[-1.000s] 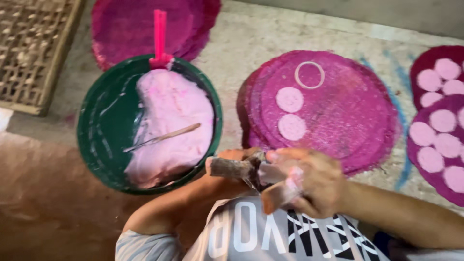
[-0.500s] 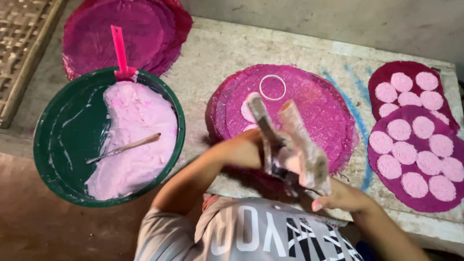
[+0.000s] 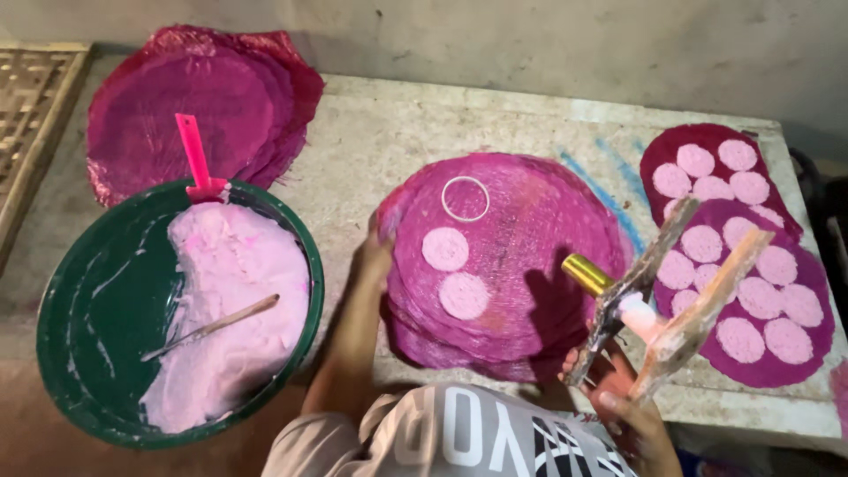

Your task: The person scoops pink dough from a green bowl and uses a manual press to form circular discs on a purple mat. The discs are arranged in rows as they are produced.

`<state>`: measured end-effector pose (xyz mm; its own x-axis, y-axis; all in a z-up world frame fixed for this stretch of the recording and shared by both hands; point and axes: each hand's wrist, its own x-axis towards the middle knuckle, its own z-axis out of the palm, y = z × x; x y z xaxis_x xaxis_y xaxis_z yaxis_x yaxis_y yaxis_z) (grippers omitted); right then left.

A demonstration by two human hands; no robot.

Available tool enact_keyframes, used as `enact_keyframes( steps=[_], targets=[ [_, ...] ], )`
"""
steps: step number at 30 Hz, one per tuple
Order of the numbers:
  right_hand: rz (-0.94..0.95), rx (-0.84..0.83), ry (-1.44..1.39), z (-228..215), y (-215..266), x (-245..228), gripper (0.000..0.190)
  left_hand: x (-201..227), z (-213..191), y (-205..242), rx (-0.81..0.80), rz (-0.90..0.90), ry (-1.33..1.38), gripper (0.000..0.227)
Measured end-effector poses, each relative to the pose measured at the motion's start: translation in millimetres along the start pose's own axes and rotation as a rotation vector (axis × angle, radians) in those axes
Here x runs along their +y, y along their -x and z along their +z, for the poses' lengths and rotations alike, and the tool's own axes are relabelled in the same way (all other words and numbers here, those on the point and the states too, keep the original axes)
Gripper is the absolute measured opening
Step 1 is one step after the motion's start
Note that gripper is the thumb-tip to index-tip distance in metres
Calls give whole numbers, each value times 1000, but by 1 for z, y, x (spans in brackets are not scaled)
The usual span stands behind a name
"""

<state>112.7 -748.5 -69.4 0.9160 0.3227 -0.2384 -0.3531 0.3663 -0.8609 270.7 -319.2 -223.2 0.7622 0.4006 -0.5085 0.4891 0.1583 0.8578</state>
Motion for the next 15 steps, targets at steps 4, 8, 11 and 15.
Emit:
enact_keyframes(
  steps=[4,8,11,15],
  targets=[
    [4,-2,31,8,-25,2,108,-33,-14,92,-281,273,464,50],
    [-16,-113,-25,13,-43,8,99,-46,-20,126,-193,269,319,59],
    [-22,-149,-64,16,-49,12,96,-34,-15,135,-179,237,278,71],
    [-4,-131,-87,19,-51,16,86,-2,-12,160,44,505,-283,101]
  ],
)
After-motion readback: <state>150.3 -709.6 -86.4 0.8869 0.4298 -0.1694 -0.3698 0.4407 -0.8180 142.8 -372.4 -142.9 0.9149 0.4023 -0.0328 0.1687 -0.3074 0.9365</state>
